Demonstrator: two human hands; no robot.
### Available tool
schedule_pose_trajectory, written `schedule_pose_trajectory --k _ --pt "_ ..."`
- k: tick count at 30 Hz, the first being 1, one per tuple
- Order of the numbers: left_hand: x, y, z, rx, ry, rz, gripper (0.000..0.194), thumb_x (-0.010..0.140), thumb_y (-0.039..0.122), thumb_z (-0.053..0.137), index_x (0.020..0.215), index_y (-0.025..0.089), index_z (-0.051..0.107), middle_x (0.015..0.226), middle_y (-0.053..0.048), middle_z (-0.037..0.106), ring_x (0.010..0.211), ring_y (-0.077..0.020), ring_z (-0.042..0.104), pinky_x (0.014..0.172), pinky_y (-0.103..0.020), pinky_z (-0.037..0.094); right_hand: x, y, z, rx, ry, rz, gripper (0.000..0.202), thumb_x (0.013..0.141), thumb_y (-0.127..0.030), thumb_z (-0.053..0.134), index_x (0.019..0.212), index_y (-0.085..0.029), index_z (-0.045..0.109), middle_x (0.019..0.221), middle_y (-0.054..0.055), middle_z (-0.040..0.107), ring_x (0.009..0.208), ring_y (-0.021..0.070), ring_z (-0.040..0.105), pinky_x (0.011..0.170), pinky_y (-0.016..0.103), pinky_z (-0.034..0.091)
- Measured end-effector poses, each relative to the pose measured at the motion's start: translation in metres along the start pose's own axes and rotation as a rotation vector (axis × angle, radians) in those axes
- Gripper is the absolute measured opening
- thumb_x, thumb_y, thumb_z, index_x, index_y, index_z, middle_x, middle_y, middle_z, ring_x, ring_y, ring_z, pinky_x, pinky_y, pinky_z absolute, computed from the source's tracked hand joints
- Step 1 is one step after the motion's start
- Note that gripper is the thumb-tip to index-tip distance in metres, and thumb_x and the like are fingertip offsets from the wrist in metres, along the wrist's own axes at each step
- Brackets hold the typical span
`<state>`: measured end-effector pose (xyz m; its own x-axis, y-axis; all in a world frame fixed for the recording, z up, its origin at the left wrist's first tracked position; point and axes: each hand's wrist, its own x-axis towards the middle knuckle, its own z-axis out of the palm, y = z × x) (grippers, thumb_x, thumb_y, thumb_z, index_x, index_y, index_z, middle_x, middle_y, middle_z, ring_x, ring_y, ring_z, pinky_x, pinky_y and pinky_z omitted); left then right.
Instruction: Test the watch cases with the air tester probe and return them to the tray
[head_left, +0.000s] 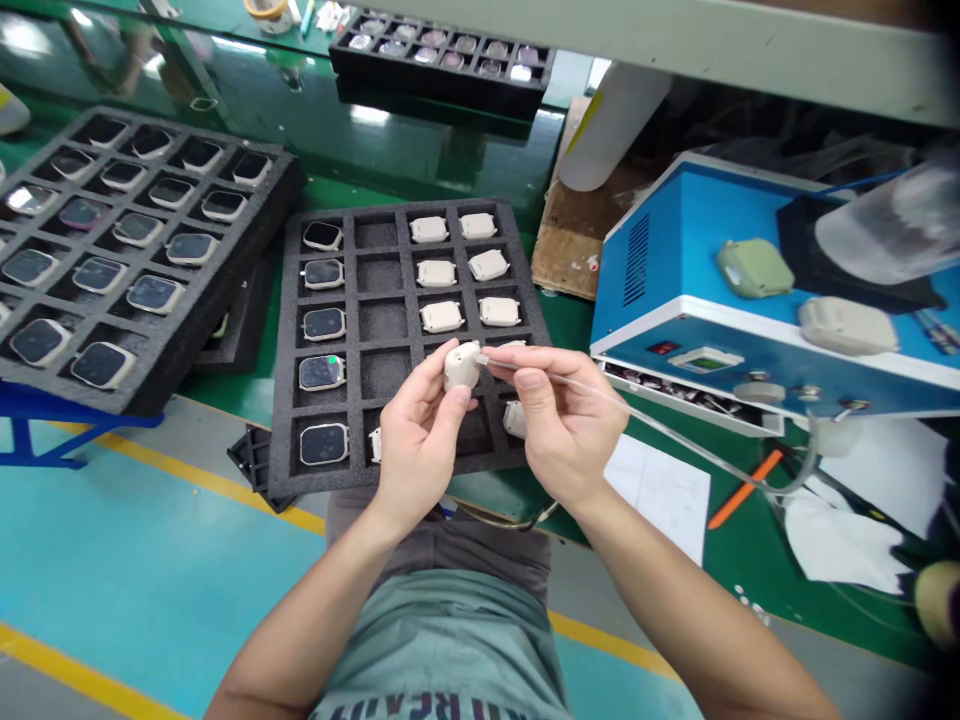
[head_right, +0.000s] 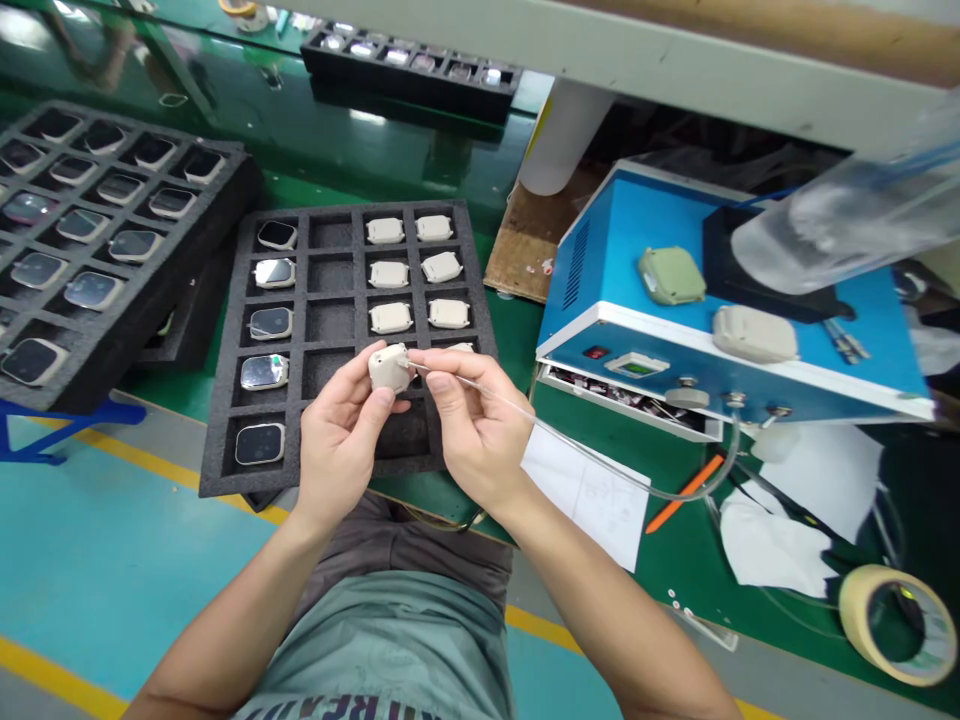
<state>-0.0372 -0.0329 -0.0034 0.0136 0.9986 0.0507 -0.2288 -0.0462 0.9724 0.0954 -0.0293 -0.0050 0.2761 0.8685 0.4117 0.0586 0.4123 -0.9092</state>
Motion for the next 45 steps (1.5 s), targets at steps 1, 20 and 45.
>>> schedule_pose_trajectory --k 1,20,45 --pt "0.0001 0.0001 -0.0001 -0.002 -0.002 0.003 0.042 0.099 0.035 0.073 0.138 0.023 0.067 0.143 -0.011 0.070 0.127 -0.0270 0.071 0.089 -0.029 0.066 0.0001 -0.0001 0.0001 0.007 0.001 -0.001 0.012 0.103 -0.035 0.068 0.106 -0.025 0.074 0.106 0.007 0.083 0.102 0.0250 0.081 0.092 0.044 0.069" --pt "0.0001 0.0004 -0.0003 0.019 0.004 0.000 0.041 0.098 0.036 0.074 0.137 0.024 0.070 0.142 -0.011 0.071 0.128 -0.0289 0.070 0.092 -0.032 0.066 0.0004 0.0009 -0.0008 -0.013 0.002 0.022 0.014 0.102 -0.038 0.069 0.105 -0.026 0.075 0.105 0.007 0.083 0.102 0.0259 0.080 0.092 0.046 0.070" --pt "0.0017 0.0000 -0.0040 0.124 0.019 0.021 0.043 0.099 0.038 0.073 0.139 0.023 0.070 0.142 -0.010 0.071 0.127 -0.0282 0.070 0.098 -0.035 0.064 0.0025 0.0029 0.0002 0.093 -0.025 0.033 0.009 0.101 -0.030 0.070 0.105 -0.025 0.077 0.108 0.007 0.081 0.102 0.0223 0.079 0.092 0.039 0.068"
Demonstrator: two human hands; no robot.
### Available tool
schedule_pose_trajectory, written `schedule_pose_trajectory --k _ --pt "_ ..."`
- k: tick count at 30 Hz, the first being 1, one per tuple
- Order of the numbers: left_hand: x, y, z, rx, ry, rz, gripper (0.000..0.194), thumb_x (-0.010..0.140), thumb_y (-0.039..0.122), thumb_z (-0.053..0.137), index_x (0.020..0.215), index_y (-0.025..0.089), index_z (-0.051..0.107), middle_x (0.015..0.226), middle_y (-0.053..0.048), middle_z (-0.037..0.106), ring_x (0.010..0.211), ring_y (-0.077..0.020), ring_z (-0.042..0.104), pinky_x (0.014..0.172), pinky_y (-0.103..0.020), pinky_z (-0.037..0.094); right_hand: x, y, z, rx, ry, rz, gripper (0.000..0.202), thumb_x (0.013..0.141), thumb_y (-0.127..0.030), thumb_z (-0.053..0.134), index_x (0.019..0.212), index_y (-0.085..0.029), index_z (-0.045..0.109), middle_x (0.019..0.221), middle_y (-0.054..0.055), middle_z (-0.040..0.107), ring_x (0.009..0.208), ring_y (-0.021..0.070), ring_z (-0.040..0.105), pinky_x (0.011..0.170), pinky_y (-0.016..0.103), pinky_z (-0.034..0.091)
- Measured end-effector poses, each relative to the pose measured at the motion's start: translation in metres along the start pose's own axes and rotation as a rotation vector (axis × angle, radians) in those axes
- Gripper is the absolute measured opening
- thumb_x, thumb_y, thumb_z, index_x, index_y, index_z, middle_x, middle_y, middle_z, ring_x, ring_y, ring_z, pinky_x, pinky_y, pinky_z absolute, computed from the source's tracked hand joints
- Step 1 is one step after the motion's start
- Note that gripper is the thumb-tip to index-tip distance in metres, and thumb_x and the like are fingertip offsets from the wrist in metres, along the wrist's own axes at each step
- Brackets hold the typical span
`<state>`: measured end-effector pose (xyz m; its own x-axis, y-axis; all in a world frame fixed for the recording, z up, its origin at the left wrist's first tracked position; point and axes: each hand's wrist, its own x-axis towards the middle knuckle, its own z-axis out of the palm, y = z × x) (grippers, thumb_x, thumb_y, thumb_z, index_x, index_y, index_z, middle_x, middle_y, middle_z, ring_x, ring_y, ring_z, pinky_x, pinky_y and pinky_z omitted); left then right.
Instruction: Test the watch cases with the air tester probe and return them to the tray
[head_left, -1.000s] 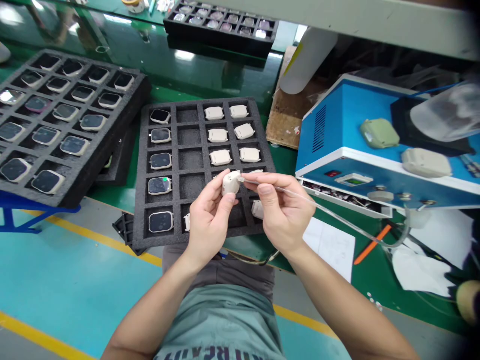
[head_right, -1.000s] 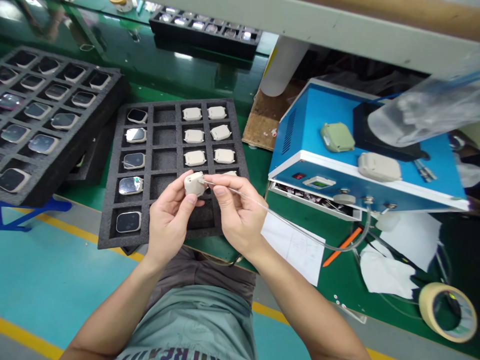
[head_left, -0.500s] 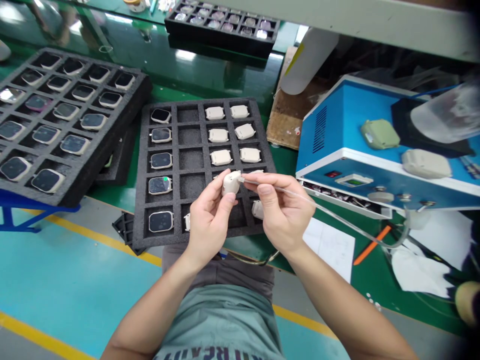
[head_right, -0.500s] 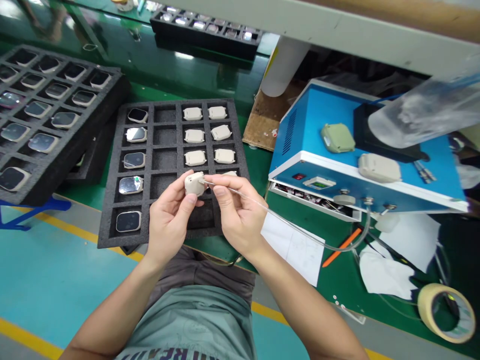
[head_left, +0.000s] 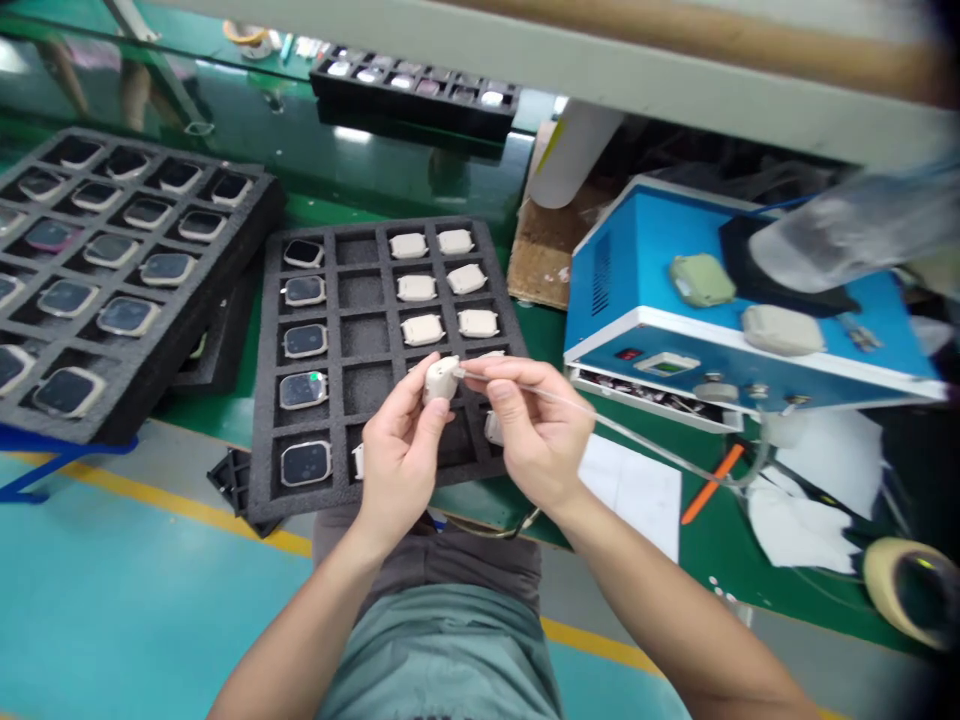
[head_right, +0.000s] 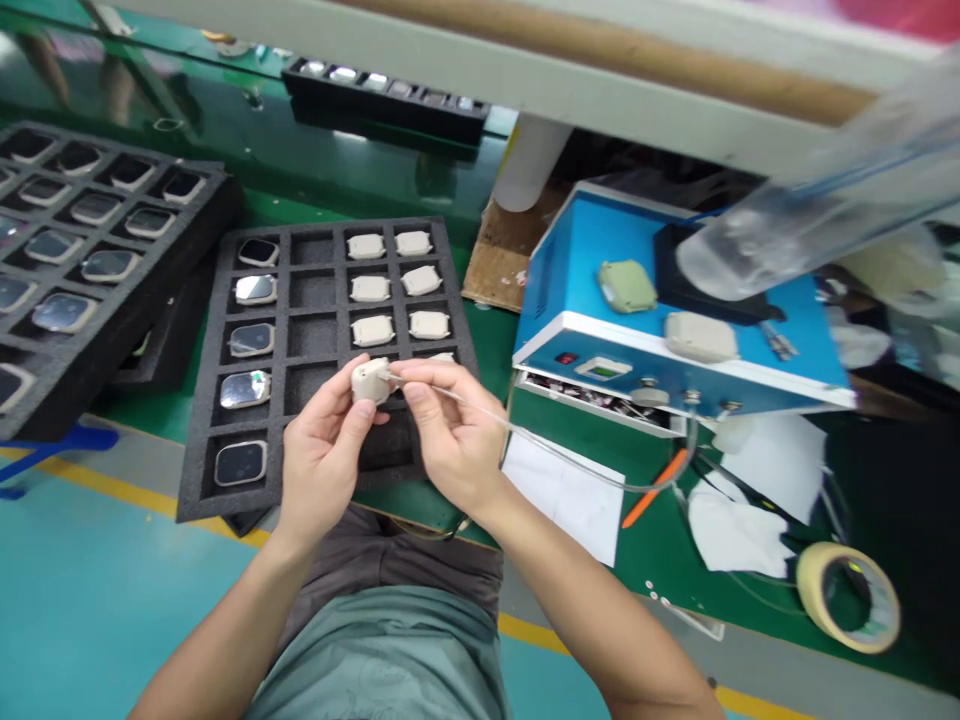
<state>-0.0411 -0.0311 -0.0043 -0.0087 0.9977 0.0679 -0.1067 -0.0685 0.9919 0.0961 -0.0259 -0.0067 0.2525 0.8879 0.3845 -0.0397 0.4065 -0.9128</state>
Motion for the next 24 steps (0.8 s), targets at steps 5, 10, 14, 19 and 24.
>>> schedule_pose_trajectory --k 5,10,14,19,24 --pt "0.004 0.000 0.000 0.059 0.044 0.032 0.044 0.099 0.038 0.073 0.140 0.023 0.070 0.140 -0.009 0.073 0.125 -0.0257 0.072 0.090 -0.027 0.066 0.007 0.002 0.002 0.028 -0.031 0.009 0.014 0.102 -0.035 0.068 0.102 -0.023 0.075 0.108 0.007 0.081 0.101 0.0197 0.078 0.090 0.033 0.068" --pt "0.008 -0.001 0.000 0.064 0.061 0.048 0.043 0.098 0.038 0.075 0.139 0.025 0.071 0.137 -0.005 0.074 0.120 -0.0214 0.074 0.089 -0.023 0.065 0.013 0.002 0.003 0.067 -0.047 0.013 0.015 0.101 -0.036 0.068 0.101 -0.024 0.076 0.106 0.007 0.081 0.097 0.0192 0.078 0.090 0.033 0.067" --pt "0.008 -0.001 0.000 0.063 0.071 0.049 0.043 0.098 0.039 0.075 0.139 0.026 0.071 0.138 -0.005 0.074 0.119 -0.0207 0.074 0.088 -0.021 0.065 0.015 0.001 0.004 0.085 -0.040 0.013 0.013 0.100 -0.034 0.069 0.099 -0.023 0.077 0.105 0.006 0.081 0.097 0.0190 0.078 0.088 0.032 0.067" --pt "0.009 -0.001 0.001 0.070 0.074 0.052 0.042 0.098 0.039 0.075 0.138 0.026 0.072 0.137 -0.005 0.074 0.119 -0.0205 0.074 0.088 -0.020 0.064 0.016 0.002 0.004 0.100 -0.043 0.016 0.011 0.099 -0.030 0.070 0.100 -0.023 0.078 0.105 0.006 0.081 0.096 0.0184 0.078 0.087 0.030 0.066" --pt "0.010 0.000 0.000 0.069 0.064 0.054 0.042 0.098 0.040 0.075 0.137 0.026 0.072 0.137 -0.005 0.074 0.119 -0.0205 0.074 0.088 -0.020 0.064 0.016 0.002 0.004 0.102 -0.040 0.024 0.011 0.098 -0.030 0.070 0.100 -0.023 0.078 0.104 0.006 0.081 0.094 0.0186 0.078 0.086 0.031 0.065"
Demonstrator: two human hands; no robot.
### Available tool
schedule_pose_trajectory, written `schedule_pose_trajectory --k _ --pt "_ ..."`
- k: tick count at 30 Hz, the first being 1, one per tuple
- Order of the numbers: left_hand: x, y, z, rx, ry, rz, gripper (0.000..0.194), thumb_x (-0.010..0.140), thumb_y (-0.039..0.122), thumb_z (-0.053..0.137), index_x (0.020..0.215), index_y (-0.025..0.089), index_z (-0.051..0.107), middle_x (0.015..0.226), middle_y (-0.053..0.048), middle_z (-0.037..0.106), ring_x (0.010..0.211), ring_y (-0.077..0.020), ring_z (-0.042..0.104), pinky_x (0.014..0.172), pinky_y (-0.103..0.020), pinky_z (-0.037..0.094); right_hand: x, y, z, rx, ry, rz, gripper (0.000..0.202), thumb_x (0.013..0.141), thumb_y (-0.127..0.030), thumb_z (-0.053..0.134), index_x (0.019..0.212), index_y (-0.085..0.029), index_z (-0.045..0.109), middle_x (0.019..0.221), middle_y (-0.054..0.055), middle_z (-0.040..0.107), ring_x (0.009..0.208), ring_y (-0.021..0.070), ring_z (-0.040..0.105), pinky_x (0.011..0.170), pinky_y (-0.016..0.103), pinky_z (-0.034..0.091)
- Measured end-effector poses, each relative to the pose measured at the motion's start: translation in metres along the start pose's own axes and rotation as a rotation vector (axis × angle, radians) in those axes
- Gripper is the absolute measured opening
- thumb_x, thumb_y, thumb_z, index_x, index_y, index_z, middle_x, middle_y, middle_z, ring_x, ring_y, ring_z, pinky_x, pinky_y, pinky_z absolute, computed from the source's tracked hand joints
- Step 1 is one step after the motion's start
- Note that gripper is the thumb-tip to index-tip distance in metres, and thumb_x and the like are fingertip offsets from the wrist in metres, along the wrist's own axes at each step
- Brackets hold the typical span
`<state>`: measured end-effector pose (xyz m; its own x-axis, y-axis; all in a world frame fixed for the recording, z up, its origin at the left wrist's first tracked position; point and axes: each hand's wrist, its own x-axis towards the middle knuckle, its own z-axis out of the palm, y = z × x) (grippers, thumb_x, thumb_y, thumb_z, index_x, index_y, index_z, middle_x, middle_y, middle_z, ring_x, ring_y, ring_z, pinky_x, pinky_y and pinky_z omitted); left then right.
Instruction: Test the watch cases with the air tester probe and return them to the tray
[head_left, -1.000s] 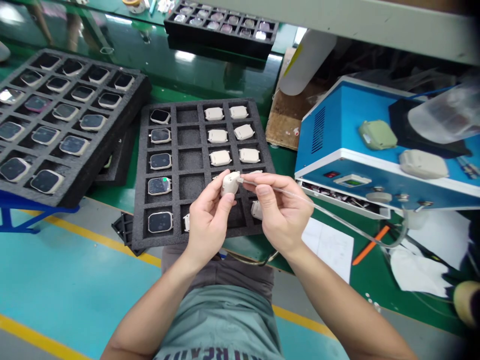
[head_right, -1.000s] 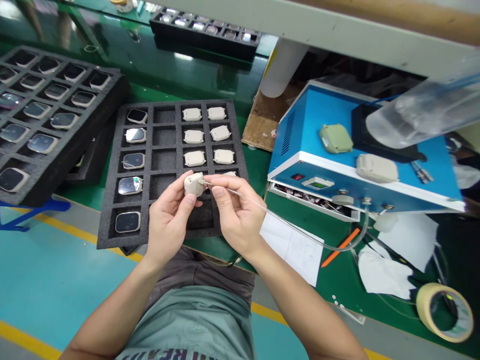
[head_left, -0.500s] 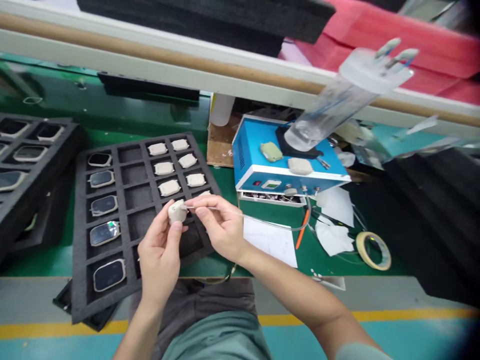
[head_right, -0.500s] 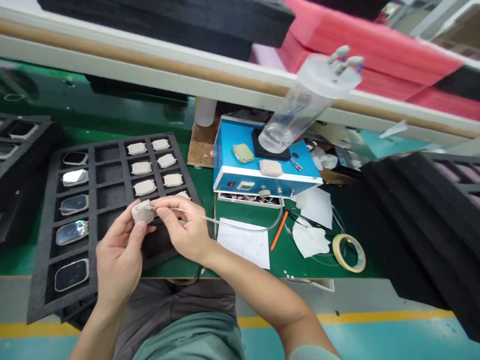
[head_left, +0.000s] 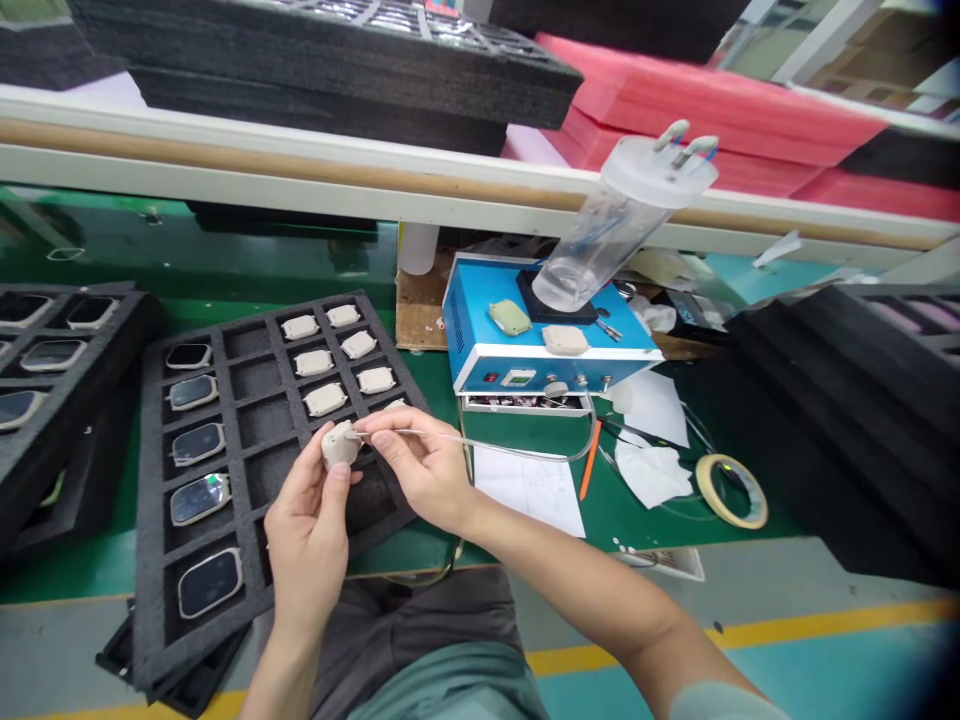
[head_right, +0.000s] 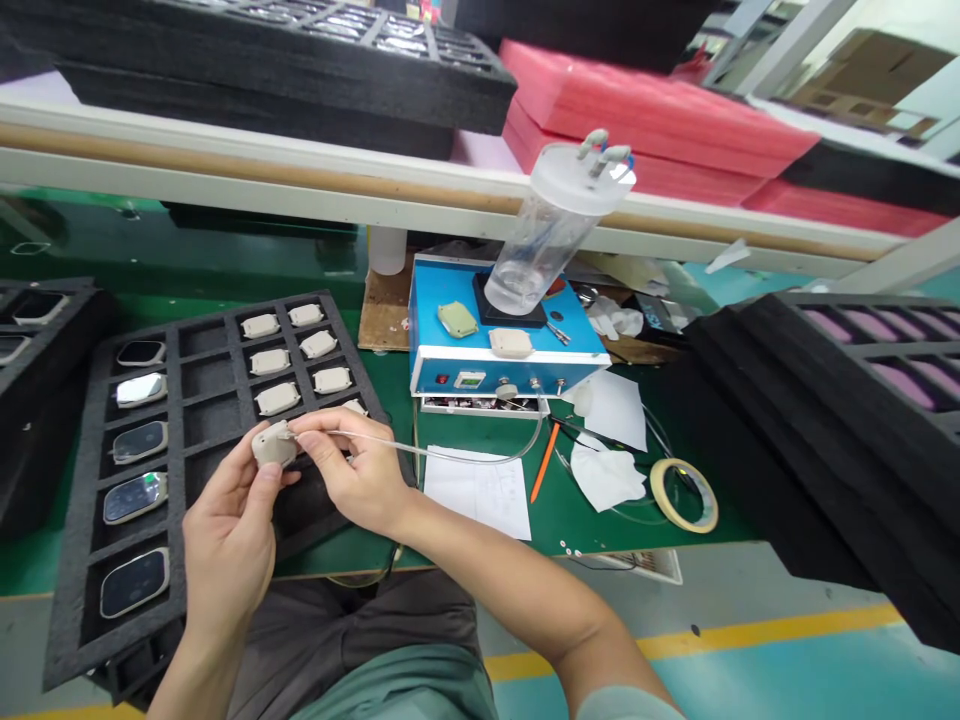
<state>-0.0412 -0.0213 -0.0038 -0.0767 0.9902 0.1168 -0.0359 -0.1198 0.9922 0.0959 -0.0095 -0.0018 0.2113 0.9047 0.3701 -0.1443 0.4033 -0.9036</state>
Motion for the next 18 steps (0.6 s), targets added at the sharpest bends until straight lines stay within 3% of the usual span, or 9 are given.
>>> schedule_pose_trajectory --k 12,18 --pt "0.0011 -0.0012 0.0000 0.013 0.008 0.001 0.045 0.096 0.042 0.077 0.137 0.024 0.072 0.138 -0.007 0.074 0.119 -0.0220 0.074 0.089 -0.023 0.064 0.0016 0.0021 0.0009 0.014 0.005 0.009 0.011 0.097 -0.031 0.071 0.097 -0.023 0.079 0.102 0.006 0.080 0.092 0.0191 0.077 0.085 0.031 0.065" --pt "0.0006 0.0007 0.0000 0.034 0.009 -0.001 0.049 0.094 0.043 0.078 0.137 0.023 0.072 0.140 -0.009 0.072 0.123 -0.0268 0.072 0.097 -0.032 0.064 0.0020 0.0010 0.0005 -0.011 -0.011 0.008 0.015 0.097 -0.035 0.071 0.095 -0.022 0.079 0.102 0.006 0.080 0.093 0.0190 0.077 0.084 0.030 0.065"
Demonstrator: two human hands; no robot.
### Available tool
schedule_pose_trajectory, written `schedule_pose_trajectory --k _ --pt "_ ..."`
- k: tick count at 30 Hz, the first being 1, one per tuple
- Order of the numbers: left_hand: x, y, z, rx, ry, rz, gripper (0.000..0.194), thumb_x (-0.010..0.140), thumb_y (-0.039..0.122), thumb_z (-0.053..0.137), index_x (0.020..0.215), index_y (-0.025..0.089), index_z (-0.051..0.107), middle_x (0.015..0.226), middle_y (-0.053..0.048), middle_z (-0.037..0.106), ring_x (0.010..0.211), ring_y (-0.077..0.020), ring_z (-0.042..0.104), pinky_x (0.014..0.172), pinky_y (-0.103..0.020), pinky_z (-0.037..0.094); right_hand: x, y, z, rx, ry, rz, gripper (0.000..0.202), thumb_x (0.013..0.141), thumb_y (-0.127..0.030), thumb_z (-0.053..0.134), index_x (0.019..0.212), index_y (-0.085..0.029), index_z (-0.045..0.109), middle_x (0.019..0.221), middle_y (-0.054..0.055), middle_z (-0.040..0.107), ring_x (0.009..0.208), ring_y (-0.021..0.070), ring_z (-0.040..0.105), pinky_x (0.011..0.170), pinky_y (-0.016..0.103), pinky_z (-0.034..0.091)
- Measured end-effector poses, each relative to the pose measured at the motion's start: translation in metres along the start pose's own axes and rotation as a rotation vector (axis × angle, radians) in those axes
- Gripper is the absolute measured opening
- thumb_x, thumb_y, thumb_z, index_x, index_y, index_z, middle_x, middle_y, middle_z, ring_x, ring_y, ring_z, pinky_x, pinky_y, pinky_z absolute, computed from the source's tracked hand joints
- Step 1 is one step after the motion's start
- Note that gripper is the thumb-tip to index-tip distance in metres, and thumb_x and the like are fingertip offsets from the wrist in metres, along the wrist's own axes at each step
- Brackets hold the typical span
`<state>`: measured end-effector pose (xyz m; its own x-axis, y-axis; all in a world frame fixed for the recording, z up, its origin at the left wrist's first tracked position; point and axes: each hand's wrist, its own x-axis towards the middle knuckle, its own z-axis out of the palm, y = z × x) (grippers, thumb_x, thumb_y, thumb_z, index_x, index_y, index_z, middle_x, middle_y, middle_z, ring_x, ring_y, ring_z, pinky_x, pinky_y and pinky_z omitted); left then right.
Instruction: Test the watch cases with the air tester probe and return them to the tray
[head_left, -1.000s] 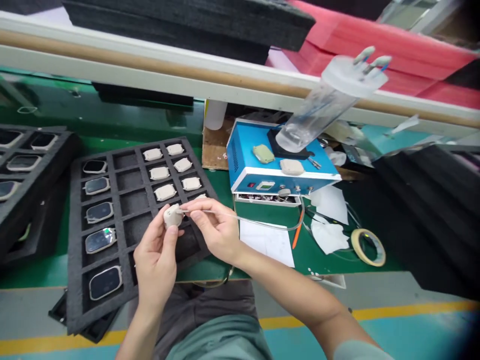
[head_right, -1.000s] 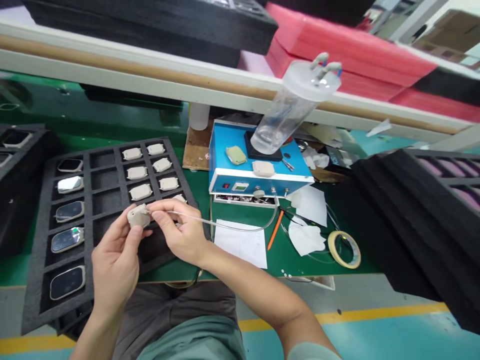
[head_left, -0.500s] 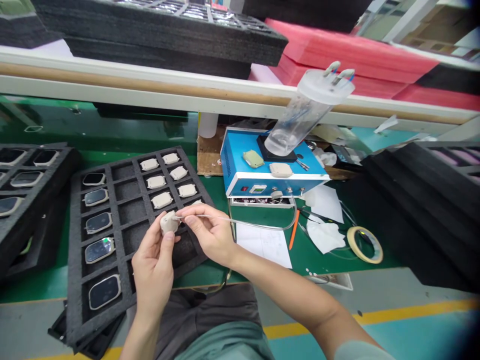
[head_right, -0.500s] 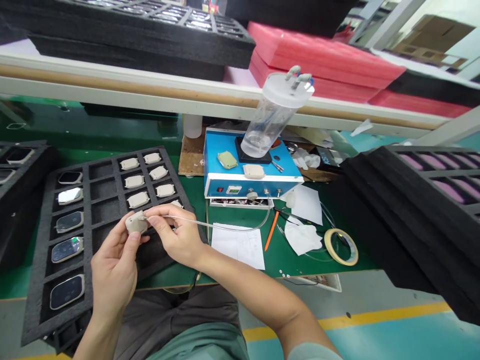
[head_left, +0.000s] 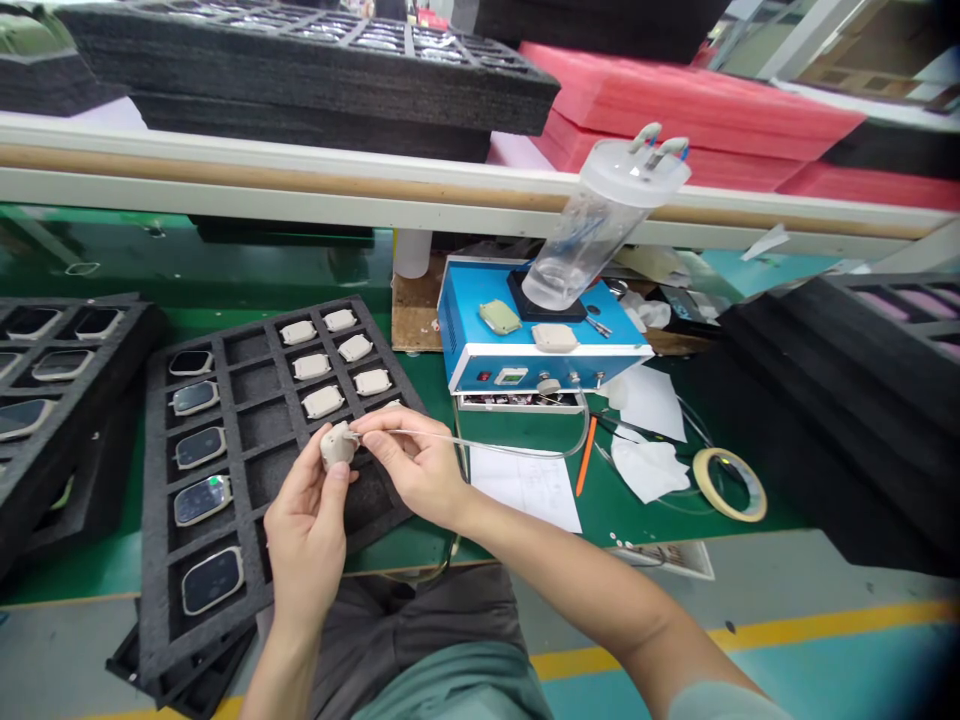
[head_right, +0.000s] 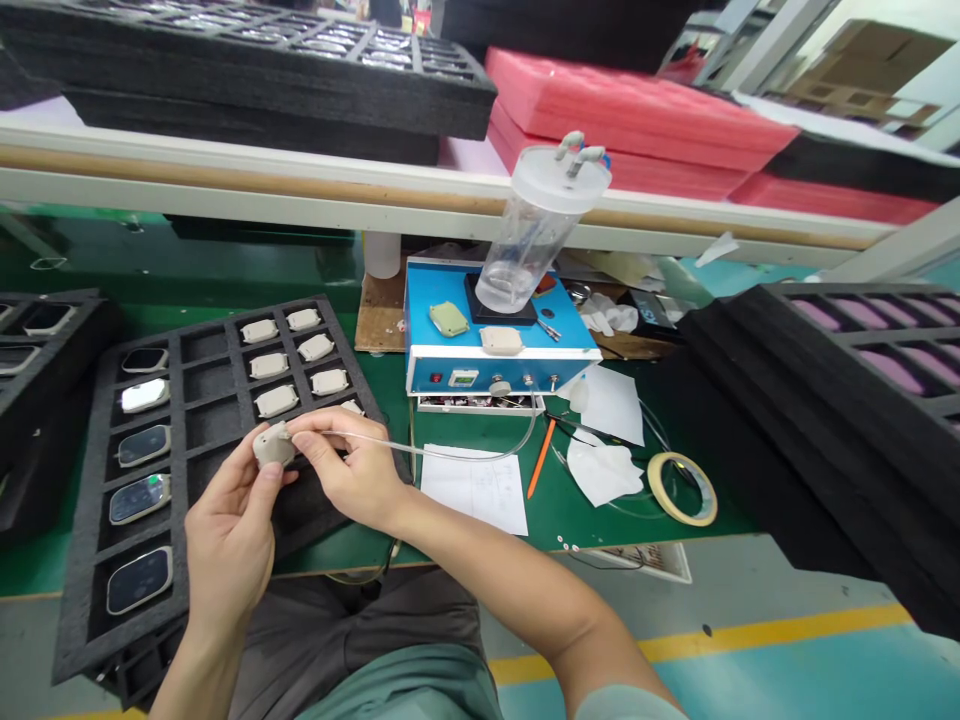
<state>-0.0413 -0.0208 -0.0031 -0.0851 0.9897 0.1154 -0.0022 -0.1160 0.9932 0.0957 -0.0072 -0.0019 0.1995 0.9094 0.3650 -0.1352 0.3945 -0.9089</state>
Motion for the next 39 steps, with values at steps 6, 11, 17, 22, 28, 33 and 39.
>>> schedule_pose_trajectory --k 6,11,17,22,28,33,39 --pt "0.000 0.000 0.001 -0.021 -0.002 -0.001 0.048 0.093 0.043 0.078 0.136 0.022 0.072 0.140 -0.010 0.072 0.122 -0.0266 0.072 0.095 -0.031 0.064 0.000 0.000 0.000 -0.055 -0.008 0.017 0.025 0.097 -0.047 0.069 0.095 -0.023 0.076 0.103 0.007 0.080 0.096 0.0201 0.077 0.087 0.033 0.065" --pt "0.003 0.002 0.004 -0.266 0.027 -0.093 0.041 0.091 0.040 0.079 0.125 0.018 0.070 0.122 -0.011 0.076 0.104 -0.0223 0.076 0.079 -0.026 0.063 -0.001 0.003 -0.004 -0.037 0.066 0.151 0.056 0.089 -0.045 0.078 0.137 -0.023 0.059 0.120 0.009 0.077 0.098 0.0209 0.078 0.080 0.031 0.065" --pt "-0.008 0.016 -0.009 -0.375 0.023 -0.176 0.045 0.087 0.039 0.078 0.125 0.017 0.067 0.123 -0.012 0.073 0.094 -0.0183 0.073 0.072 -0.025 0.062 -0.008 -0.016 0.005 -0.202 -0.172 0.236 0.021 0.087 -0.037 0.072 0.095 -0.019 0.079 0.088 0.005 0.080 0.075 0.0184 0.074 0.060 0.026 0.055" --pt "-0.043 0.039 -0.031 -0.215 0.055 -0.074 0.047 0.091 0.041 0.075 0.131 0.017 0.067 0.117 -0.010 0.074 0.096 -0.0196 0.072 0.073 -0.026 0.064 -0.025 -0.043 0.020 -0.331 -0.229 0.075 0.015 0.085 -0.033 0.071 0.083 -0.023 0.083 0.081 0.003 0.080 0.069 0.0168 0.070 0.056 0.025 0.050" --pt "-0.112 0.055 -0.060 -0.079 0.237 -0.056 0.046 0.092 0.041 0.074 0.131 0.017 0.068 0.114 -0.010 0.075 0.091 -0.0212 0.074 0.075 -0.030 0.067 -0.072 -0.045 0.040 -0.170 -0.463 0.182 0.019 0.085 -0.037 0.074 0.086 -0.022 0.085 0.083 0.006 0.083 0.066 0.0198 0.073 0.059 0.029 0.058" --pt "-0.175 0.054 -0.080 -0.001 0.386 -0.074 0.041 0.091 0.034 0.070 0.128 0.016 0.072 0.108 -0.011 0.074 0.087 -0.0220 0.073 0.075 -0.034 0.067 -0.114 -0.041 0.054 -0.095 -0.705 0.257 0.022 0.083 -0.045 0.077 0.084 -0.024 0.085 0.075 0.006 0.081 0.064 0.0237 0.074 0.055 0.032 0.060" --pt "-0.221 0.040 -0.093 0.062 0.470 -0.088 0.028 0.090 0.028 0.064 0.115 0.019 0.071 0.103 -0.010 0.070 0.083 -0.0215 0.070 0.071 -0.034 0.064 -0.140 -0.049 0.070 -0.122 -0.939 0.334 0.030 0.077 -0.059 0.078 0.075 -0.030 0.083 0.061 0.005 0.072 0.046 0.0262 0.064 0.041 0.040 0.055"
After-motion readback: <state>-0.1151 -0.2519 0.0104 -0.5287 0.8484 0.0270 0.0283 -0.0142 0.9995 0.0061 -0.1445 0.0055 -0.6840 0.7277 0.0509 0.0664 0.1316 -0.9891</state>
